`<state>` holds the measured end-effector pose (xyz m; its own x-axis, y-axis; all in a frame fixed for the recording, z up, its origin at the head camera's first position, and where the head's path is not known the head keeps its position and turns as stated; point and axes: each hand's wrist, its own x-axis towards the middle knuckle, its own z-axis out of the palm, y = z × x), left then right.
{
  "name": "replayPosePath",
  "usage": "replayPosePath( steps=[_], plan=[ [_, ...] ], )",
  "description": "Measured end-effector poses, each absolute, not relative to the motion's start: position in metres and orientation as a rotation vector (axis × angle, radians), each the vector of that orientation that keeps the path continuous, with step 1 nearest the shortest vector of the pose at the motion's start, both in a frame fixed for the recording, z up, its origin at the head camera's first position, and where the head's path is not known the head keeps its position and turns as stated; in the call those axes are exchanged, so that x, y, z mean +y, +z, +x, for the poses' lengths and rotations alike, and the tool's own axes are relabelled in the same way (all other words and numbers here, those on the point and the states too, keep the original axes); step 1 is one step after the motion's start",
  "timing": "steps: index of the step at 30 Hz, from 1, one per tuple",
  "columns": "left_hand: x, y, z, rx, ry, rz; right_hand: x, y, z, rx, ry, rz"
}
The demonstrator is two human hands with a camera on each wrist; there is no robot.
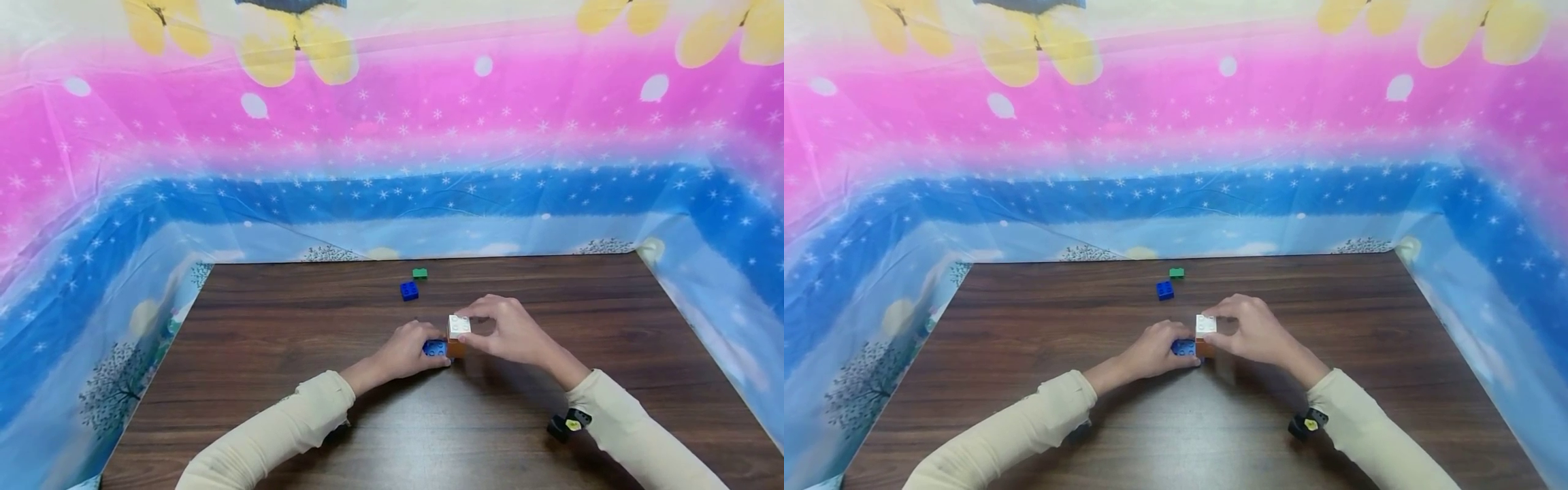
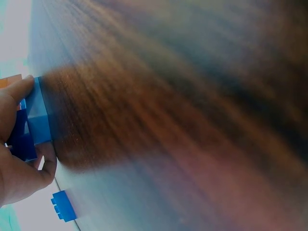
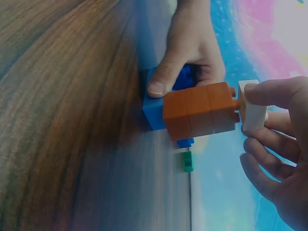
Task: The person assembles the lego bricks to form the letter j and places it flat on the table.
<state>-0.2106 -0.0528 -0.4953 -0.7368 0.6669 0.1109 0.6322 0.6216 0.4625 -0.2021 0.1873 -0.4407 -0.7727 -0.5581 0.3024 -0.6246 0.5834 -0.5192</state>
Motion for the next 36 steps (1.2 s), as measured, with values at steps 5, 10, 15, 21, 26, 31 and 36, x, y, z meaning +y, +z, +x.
replayPosePath(
  steps=[5,10,15,21,26,31,36],
  plan=[
    [-0.0536,-0.4953,-0.2111,2.761,0.760,1.108,0.1880,-0.4394,-0.2030,-2.704,0.955,1.018],
    [-0.0537,-0.4960,-0.2112,2.749,0.771,1.105,0.1864,-0.4428,-0.2036,-2.740,0.967,1.022],
    [-0.0533,-0.4963,-0.2105,2.752,0.768,1.105,0.1847,-0.4433,-0.2032,-2.745,0.935,1.014],
    [-0.0532,-0.4969,-0.2107,2.753,0.764,1.105,0.1835,-0.4410,-0.2007,-2.753,0.910,1.020],
    [-0.0532,-0.4968,-0.2105,2.748,0.774,1.109,0.1828,-0.4414,-0.2006,-2.744,0.911,1.033],
    [-0.0532,-0.4964,-0.2102,2.755,0.765,1.109,0.1835,-0.4416,-0.2027,-2.736,0.930,1.050],
    [-0.0526,-0.4964,-0.2113,2.759,0.751,1.120,0.1842,-0.4396,-0.2047,-2.748,0.961,1.062]
  ],
)
